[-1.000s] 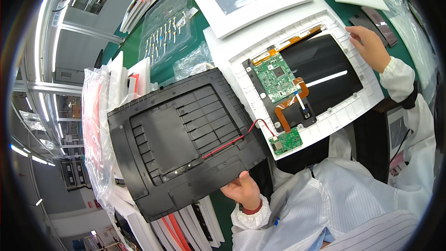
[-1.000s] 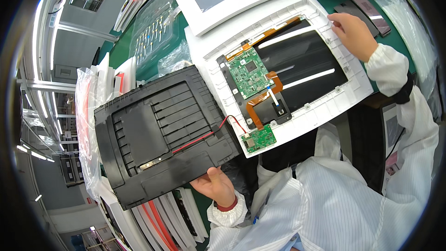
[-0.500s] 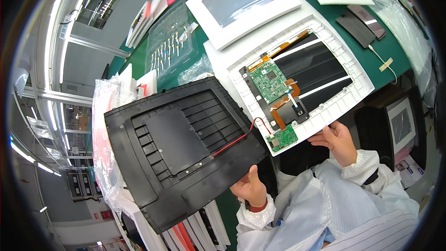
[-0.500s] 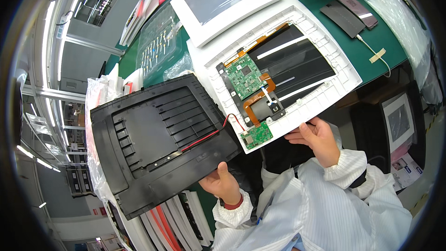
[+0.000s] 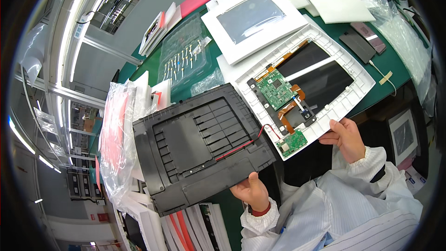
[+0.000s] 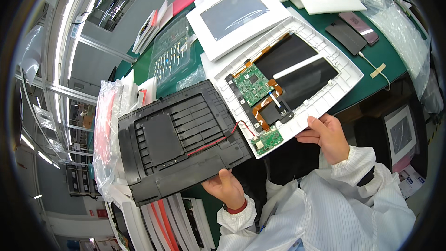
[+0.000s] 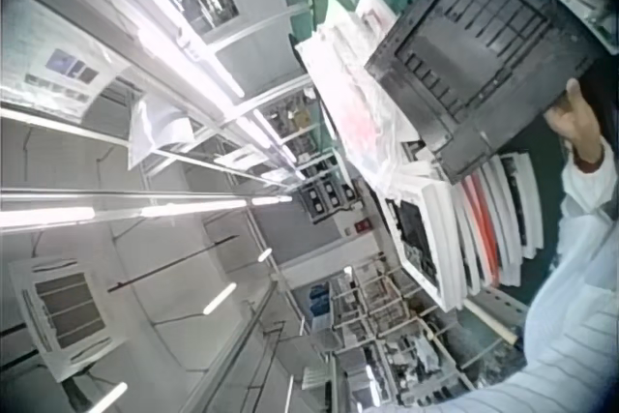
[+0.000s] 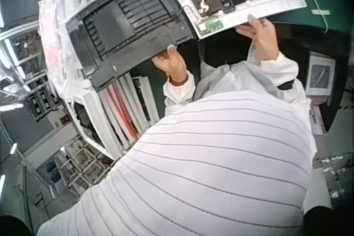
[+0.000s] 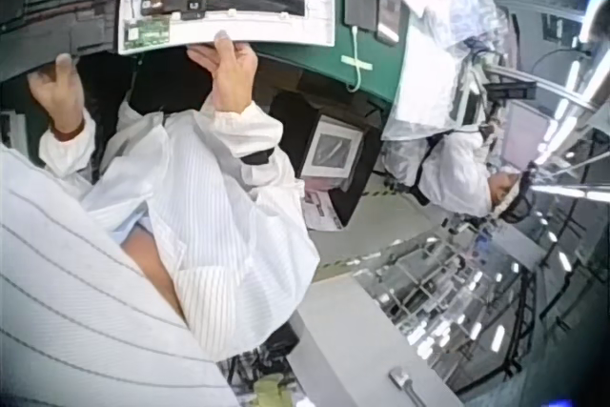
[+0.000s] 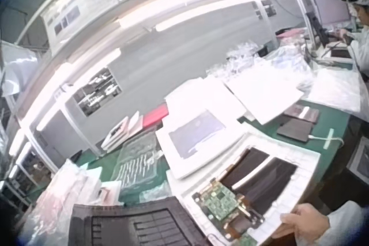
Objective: Assembling, inspecting, and packaging electronic display components at a factory workstation.
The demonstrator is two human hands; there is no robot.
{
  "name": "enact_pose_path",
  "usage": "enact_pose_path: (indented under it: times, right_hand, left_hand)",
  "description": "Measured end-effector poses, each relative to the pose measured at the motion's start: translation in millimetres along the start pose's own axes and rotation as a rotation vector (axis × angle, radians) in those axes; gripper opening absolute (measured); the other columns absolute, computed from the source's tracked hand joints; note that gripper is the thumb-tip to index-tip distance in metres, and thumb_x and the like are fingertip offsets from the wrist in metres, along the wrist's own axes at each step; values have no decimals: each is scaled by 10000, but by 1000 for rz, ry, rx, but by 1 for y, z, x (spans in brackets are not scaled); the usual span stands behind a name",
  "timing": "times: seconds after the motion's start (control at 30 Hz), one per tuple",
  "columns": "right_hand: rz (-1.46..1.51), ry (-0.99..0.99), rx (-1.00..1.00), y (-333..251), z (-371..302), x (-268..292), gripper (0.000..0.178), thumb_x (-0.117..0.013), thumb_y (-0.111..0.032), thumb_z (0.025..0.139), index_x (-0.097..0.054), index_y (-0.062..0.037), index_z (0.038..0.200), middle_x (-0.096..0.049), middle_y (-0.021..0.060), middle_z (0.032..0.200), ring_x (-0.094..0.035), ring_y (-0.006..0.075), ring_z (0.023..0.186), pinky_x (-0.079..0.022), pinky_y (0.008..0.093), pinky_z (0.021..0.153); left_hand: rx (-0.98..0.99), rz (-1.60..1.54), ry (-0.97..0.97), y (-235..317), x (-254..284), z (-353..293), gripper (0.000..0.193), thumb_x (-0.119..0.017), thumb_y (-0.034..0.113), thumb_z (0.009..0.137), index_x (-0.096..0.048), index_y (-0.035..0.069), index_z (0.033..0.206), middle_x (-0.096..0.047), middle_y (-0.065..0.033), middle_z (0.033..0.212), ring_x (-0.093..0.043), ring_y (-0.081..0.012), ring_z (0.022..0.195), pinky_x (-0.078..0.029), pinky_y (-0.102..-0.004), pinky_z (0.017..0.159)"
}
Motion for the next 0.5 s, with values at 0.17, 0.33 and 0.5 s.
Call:
enact_pose_path:
  times: [0.17,0.33,0.5]
  right_hand:
    - [67,12,-58,18,1,0,309,-477,-208,909,-505,27,1108,-631,141,996,-653,216,838,-546,315,733]
    - [53,95,-99,16,-2,-2,319,-469,-227,924,-508,54,1070,-618,169,983,-649,238,826,-549,330,734]
    - [-148,-54,-277,17,0,11,382,-458,-296,934,-518,72,1021,-631,195,923,-661,240,729,-558,316,660]
  left_hand:
    - [39,-26,-14,-8,2,4,540,-672,108,806,-375,42,1253,-476,-84,1191,-510,-163,976,-474,-257,748]
    - [112,11,11,-18,7,2,538,-661,95,812,-365,43,1258,-473,-93,1200,-513,-186,1014,-480,-294,806]
    - [191,140,13,-12,17,1,498,-643,89,825,-374,28,1239,-493,-108,1182,-527,-197,1016,-485,-306,818]
Point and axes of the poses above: each hand's wrist, its own z-axis towards the middle knuckle, its own x-axis out of the back of the hand, y = z × x, the point moved 6 cm from there along z, towards the middle knuckle
